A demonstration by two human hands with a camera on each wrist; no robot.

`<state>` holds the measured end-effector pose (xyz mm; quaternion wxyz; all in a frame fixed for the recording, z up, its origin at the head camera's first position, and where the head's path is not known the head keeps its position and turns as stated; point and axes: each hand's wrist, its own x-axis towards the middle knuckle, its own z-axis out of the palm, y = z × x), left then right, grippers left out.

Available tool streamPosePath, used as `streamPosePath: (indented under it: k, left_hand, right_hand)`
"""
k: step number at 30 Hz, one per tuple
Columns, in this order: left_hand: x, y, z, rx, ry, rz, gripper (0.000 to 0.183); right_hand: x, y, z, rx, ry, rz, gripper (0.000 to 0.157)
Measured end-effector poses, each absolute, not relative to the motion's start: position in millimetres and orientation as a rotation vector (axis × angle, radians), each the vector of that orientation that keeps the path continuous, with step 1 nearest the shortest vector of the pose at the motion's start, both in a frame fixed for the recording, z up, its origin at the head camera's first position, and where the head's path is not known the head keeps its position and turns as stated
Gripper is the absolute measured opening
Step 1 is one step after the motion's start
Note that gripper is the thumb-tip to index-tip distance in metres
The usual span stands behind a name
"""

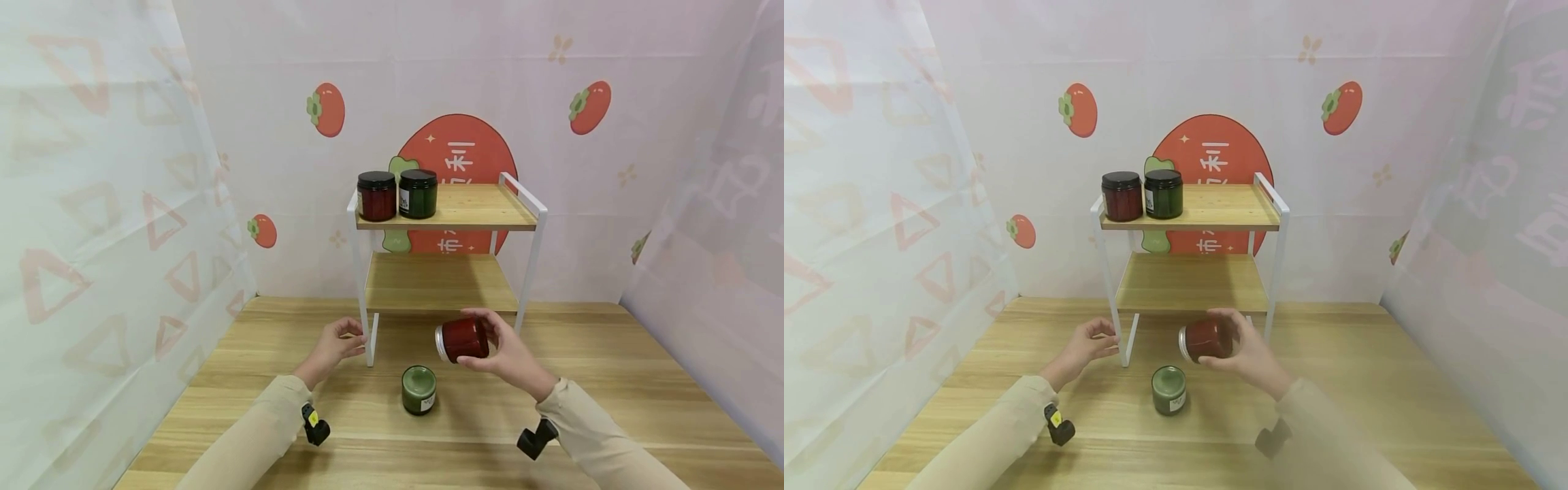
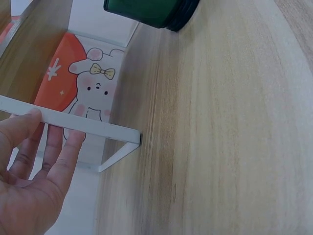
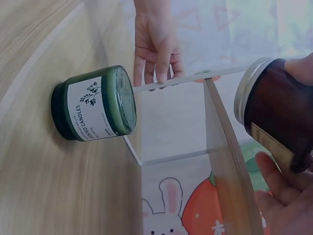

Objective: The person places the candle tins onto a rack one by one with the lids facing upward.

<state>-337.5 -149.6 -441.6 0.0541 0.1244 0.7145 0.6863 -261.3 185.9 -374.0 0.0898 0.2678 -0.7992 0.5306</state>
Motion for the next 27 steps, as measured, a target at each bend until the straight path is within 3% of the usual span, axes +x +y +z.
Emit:
streamPosePath:
  k: [15,27]
  left_hand:
    - [-338.1,-149.6,-441.9,0.376,2.174,2.081,0.015]
    - [-337.3,-149.8,-441.6,0.369,2.163,2.096,0.014]
  right_hand:
    - [-257.3,186.4,-375.4,0.779,-2.396,1.565,0.073]
    - [-255.9,185.7,-369.9,0.787,-2.382,1.684,0.064]
